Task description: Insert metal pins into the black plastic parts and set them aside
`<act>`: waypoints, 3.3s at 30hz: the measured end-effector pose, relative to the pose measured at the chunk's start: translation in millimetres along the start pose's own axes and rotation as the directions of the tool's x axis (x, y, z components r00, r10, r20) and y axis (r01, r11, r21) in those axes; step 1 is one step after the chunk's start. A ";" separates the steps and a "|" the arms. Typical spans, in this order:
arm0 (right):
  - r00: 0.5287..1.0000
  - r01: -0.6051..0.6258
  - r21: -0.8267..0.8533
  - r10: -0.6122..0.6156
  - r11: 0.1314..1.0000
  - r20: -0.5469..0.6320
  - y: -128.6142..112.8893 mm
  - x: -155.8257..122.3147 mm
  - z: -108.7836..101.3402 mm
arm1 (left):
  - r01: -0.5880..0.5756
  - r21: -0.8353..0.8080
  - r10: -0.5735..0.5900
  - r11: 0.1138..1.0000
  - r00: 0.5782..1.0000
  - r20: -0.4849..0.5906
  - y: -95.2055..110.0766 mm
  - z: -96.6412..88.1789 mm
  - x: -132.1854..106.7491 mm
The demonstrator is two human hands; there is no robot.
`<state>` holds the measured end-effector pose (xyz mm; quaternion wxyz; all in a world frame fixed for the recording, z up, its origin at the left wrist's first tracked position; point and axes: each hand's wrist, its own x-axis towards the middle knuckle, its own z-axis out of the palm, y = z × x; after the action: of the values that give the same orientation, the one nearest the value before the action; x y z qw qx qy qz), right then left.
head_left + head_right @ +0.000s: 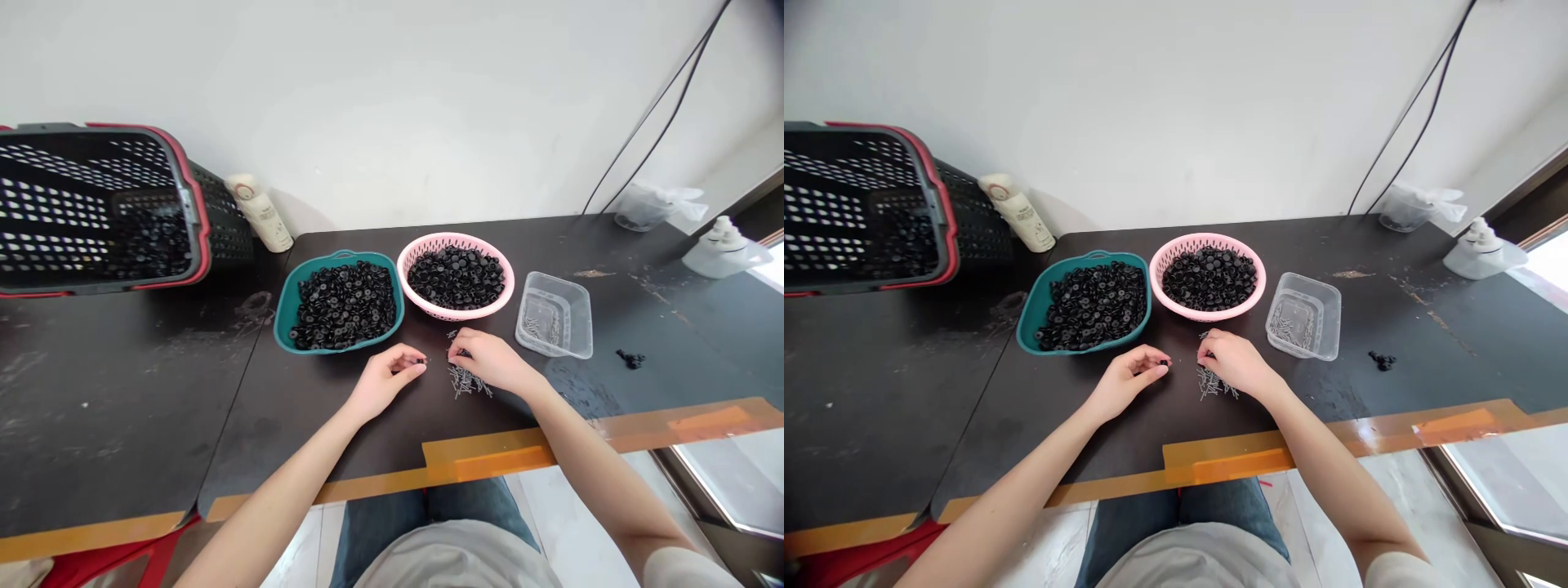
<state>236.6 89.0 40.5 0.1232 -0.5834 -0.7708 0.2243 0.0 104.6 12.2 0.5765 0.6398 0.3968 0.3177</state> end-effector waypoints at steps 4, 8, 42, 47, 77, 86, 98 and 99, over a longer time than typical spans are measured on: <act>1.000 0.010 0.070 -0.011 0.998 0.017 4.8 -2.4 -6.5 | 0.001 -0.011 -0.001 1.000 1.000 0.008 -0.2 1.7 -2.1; 0.999 0.020 0.131 -0.024 0.991 0.028 12.4 -2.5 -9.0 | 0.001 0.002 -0.001 1.000 1.000 -0.016 -2.1 2.9 -2.1; 0.815 0.529 0.349 -0.348 0.774 -0.464 -55.0 -5.7 12.9 | 0.201 -0.725 -0.203 0.659 0.975 0.085 5.4 6.6 -10.0; 0.839 0.503 0.414 -0.314 0.758 -0.444 -50.9 -3.7 12.8 | 0.225 -0.731 -0.222 0.644 0.970 0.103 5.8 8.6 -10.4; 0.905 -0.056 -0.039 0.034 0.998 -0.424 24.1 115.2 -77.6 | 0.290 -0.773 -0.170 0.564 0.957 0.235 11.9 7.1 -12.8; 0.948 0.255 0.891 0.085 0.375 -0.306 -36.6 26.8 -21.3 | -0.048 -0.660 -0.004 0.750 0.997 -0.078 30.4 4.2 -17.8; 0.981 0.153 0.958 0.081 0.242 -0.178 -58.6 10.3 25.3 | -0.317 -0.221 0.186 0.922 0.865 -0.466 34.9 6.3 -29.4; 0.979 0.159 0.952 0.085 0.261 -0.187 -57.9 9.7 25.6 | -0.308 -0.221 0.181 0.925 0.872 -0.455 34.6 6.9 -29.1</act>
<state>173.3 80.4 45.9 0.5340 -0.3891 -0.4723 0.5834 -3.2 75.1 47.0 0.5167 0.5096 0.3779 0.5749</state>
